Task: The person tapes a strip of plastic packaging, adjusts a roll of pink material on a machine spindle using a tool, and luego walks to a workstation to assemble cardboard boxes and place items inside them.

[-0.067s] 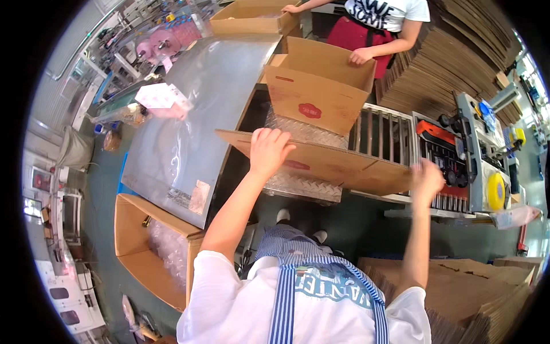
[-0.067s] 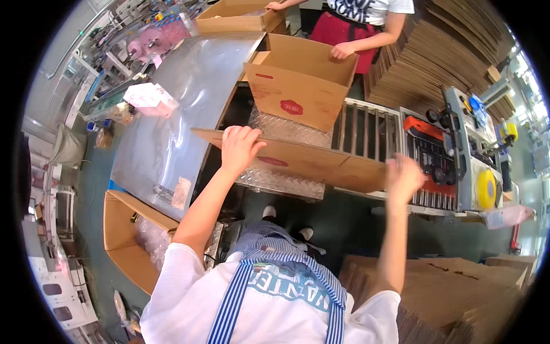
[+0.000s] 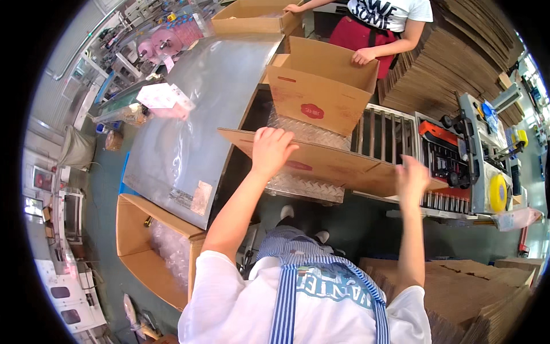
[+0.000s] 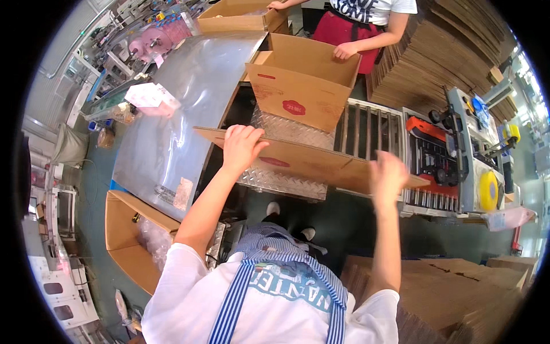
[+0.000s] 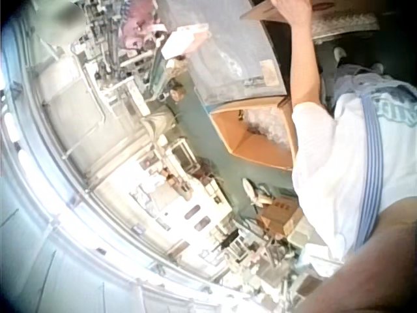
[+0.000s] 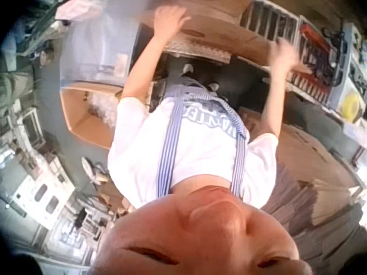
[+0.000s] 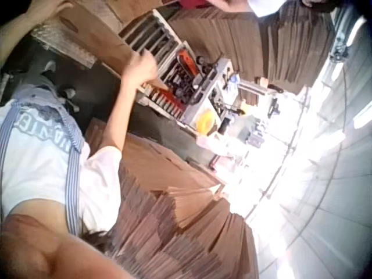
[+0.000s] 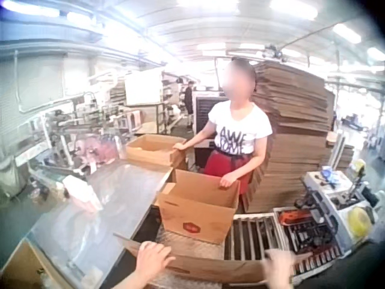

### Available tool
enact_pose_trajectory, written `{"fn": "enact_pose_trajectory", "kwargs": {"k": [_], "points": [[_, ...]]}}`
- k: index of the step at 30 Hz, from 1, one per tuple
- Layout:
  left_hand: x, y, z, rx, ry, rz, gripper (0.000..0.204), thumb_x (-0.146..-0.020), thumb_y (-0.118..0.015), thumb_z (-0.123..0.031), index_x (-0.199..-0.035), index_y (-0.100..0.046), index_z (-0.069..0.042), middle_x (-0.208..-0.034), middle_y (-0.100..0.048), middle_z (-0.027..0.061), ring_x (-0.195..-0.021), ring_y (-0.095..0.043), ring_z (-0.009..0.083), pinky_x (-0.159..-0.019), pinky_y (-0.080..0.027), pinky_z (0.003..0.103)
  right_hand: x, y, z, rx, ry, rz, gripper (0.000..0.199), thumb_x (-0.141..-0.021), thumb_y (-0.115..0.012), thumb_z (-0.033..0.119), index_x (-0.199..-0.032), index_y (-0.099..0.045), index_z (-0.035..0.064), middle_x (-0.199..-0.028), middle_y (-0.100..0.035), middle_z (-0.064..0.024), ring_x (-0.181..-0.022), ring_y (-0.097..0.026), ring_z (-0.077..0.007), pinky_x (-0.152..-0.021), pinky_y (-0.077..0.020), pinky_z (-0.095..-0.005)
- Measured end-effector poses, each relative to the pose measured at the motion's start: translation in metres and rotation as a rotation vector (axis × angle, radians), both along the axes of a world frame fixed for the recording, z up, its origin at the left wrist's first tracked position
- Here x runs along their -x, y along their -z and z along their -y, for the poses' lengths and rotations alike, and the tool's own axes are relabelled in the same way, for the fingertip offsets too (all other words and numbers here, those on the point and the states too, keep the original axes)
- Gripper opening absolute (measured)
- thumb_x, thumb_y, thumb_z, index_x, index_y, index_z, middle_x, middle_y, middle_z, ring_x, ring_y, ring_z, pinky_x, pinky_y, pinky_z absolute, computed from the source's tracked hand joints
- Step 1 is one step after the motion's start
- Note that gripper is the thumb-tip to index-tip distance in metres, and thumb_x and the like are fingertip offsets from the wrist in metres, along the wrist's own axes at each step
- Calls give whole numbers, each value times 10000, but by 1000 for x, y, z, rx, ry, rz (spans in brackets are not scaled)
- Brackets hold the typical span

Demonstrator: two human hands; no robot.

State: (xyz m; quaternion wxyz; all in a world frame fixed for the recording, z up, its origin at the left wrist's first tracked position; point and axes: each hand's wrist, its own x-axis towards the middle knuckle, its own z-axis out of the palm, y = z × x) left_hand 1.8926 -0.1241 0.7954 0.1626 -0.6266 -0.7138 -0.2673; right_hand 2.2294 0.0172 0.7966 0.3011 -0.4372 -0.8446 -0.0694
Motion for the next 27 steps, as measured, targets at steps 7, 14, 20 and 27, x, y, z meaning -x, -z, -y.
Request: {"fn": "enact_pose_trajectory", "kwargs": {"k": [7,14,20,27], "points": [[29,-19,-45,433,33,93,282,-822,-467,-320,-851,-639,-98,-891,-633,61,-923,-564,249,-888,-350,420,110,8,57,84,-173,164,690,-692,-705,160,-1303,-394,77,-1367,-396,-66,-1262,-369,-230,-1035,-222,-520],[74,-19,-97,712,126,71,295,-866,-492,-337,-870,-622,-72,-829,-633,162,-805,-610,334,-681,-475,446,109,0,68,139,-280,-33,190,-703,-664,47,-855,-561,97,-811,-591,-16,-795,-542,-208,-942,-296,-433],[158,-42,-78,827,-92,290,337,-860,-504,-336,-872,-602,-13,-879,-631,183,-855,-602,327,-729,-463,445,46,-72,92,448,-132,185,187,-602,-704,10,-713,-566,69,-691,-573,-58,-701,-546,-242,-806,-404,-370],[107,34,-63,-191,-88,844,162,-766,-589,-60,-892,-489,-39,-719,-510,90,-645,-504,207,-599,-412,332,37,-52,26,888,180,184,214,-849,-572,215,-849,-559,2,-760,-606,-193,-711,-589,-349,-635,-456,-392]]}}
